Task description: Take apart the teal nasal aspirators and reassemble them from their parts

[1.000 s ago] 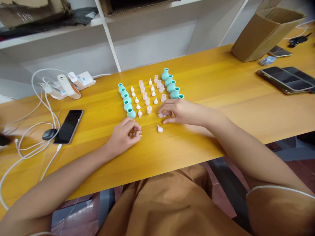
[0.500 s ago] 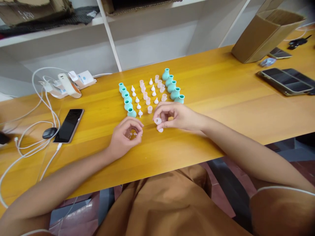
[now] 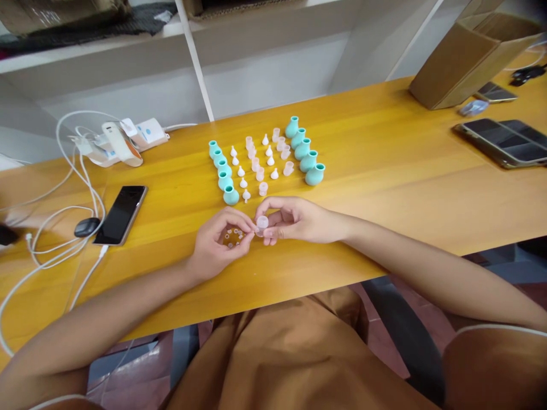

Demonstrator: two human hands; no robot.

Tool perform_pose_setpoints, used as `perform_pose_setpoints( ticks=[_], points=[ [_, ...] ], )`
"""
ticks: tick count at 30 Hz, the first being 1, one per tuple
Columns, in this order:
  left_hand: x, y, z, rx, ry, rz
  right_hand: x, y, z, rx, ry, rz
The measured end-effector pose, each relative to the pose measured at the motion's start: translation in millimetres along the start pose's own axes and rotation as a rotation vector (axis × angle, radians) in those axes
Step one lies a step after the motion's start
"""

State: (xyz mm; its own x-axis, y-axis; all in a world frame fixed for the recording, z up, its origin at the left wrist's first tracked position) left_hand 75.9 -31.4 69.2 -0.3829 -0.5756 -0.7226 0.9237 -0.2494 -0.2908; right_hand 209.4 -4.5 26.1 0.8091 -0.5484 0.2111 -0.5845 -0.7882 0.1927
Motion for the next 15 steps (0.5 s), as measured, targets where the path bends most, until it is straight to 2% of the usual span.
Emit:
perform_pose_setpoints(
  ticks=[5, 15],
  points=[
    [-1.4, -2.8, -1.0, -0.005, -0.001, 0.036, 0.4, 2.4, -1.2, -0.042, 0.0, -0.022],
    [3.5, -1.9, -8.5, 0.013, -0.055, 0.032, 1.4, 2.2, -0.7, -0.042, -0.001, -0.048]
  ],
)
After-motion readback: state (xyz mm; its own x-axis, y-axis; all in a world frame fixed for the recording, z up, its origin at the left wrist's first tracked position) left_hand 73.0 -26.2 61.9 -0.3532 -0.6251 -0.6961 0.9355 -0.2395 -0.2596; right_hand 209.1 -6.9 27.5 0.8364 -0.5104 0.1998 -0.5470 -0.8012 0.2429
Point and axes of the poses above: each hand's wrist, its own x-axis away from the middle knuckle, its own y-axis out of the palm, z = x × y, the point moved 10 cm from there along -x, towards the middle knuckle, and after that the axes turned 12 degrees about y, right-handed, at the moved point
